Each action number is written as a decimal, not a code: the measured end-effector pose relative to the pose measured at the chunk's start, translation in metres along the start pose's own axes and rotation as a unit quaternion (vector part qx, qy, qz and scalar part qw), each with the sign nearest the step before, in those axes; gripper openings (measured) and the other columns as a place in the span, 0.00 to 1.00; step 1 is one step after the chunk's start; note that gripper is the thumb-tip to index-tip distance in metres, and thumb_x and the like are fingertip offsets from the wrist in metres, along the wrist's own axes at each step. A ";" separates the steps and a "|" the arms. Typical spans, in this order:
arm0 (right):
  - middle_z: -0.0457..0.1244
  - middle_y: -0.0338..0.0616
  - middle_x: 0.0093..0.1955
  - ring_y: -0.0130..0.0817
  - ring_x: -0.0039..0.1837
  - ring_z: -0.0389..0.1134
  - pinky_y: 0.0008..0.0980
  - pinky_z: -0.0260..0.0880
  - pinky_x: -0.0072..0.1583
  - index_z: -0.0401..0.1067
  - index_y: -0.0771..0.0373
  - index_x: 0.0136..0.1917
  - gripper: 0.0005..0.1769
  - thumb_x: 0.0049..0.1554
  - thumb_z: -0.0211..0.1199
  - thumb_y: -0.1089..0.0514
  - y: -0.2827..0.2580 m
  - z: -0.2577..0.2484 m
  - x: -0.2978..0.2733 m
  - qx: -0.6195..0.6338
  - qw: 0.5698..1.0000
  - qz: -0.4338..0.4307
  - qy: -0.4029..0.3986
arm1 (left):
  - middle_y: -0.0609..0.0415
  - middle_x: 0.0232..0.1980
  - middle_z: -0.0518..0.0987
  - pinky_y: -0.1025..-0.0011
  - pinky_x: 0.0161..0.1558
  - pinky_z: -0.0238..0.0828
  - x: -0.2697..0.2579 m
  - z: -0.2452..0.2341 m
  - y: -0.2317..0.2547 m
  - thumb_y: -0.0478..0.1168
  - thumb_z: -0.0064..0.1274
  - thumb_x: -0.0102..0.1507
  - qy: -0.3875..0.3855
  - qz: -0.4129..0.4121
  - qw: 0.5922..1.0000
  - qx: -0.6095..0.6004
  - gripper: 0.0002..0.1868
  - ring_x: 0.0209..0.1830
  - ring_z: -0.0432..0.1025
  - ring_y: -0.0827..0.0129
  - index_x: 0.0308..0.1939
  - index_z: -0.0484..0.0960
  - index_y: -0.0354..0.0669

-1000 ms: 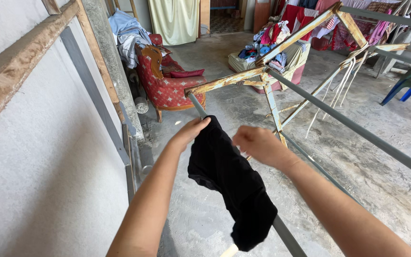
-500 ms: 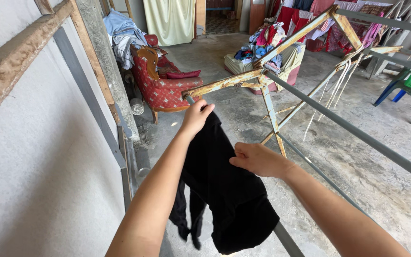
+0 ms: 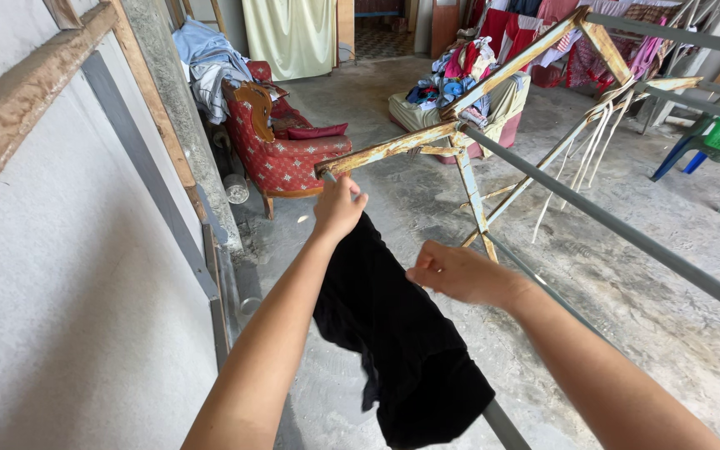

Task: The person takes various items of clothing from a basket and hangs them one by one on a large metal drying rack.

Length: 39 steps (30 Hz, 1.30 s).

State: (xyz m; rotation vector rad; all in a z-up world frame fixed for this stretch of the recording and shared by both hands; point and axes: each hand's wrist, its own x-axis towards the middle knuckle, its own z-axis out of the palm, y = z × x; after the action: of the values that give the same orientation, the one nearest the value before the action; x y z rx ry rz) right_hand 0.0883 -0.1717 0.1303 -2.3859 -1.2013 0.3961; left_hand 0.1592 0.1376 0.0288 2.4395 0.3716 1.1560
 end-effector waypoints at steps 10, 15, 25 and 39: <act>0.66 0.48 0.34 0.39 0.39 0.70 0.41 0.69 0.43 0.66 0.62 0.42 0.26 0.56 0.64 0.36 -0.012 0.018 0.018 -0.011 1.000 0.024 -0.001 | 0.34 0.70 0.68 0.47 0.71 0.46 -0.023 -0.038 -0.013 0.65 0.57 0.62 -0.280 -0.274 0.881 -0.265 0.40 0.76 0.55 0.42 0.66 0.76 0.38; 0.65 0.49 0.32 0.44 0.39 0.68 0.45 0.68 0.44 0.66 0.62 0.39 0.21 0.59 0.61 0.41 -0.011 0.015 0.026 -0.034 0.999 0.008 0.021 | 0.48 0.60 0.82 0.58 0.66 0.59 -0.008 -0.035 -0.025 0.59 0.58 0.60 -0.215 -0.230 0.898 -0.307 0.27 0.65 0.71 0.59 0.55 0.84 0.47; 0.69 0.52 0.37 0.54 0.45 0.71 0.50 0.70 0.49 0.69 0.61 0.45 0.16 0.59 0.61 0.45 -0.024 0.015 0.089 -0.059 0.973 -0.008 0.223 | 0.58 0.37 0.83 0.55 0.51 0.62 0.081 -0.020 -0.033 0.59 0.52 0.65 -0.045 -0.159 0.974 -0.154 0.18 0.42 0.76 0.64 0.39 0.83 0.50; 0.69 0.56 0.43 0.59 0.51 0.71 0.53 0.69 0.53 0.69 0.62 0.48 0.18 0.61 0.59 0.44 0.023 0.047 0.158 -0.061 0.980 0.024 0.188 | 0.59 0.49 0.84 0.49 0.57 0.67 0.083 0.002 -0.055 0.52 0.55 0.64 -0.088 -0.158 0.982 -0.059 0.08 0.54 0.79 0.59 0.43 0.86 0.64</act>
State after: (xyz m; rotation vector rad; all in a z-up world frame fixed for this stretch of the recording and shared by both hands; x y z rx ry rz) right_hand 0.1751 -0.0440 0.0694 -2.4505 -1.0192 -0.1174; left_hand 0.2088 0.2188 0.0575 2.2545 0.5925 0.7971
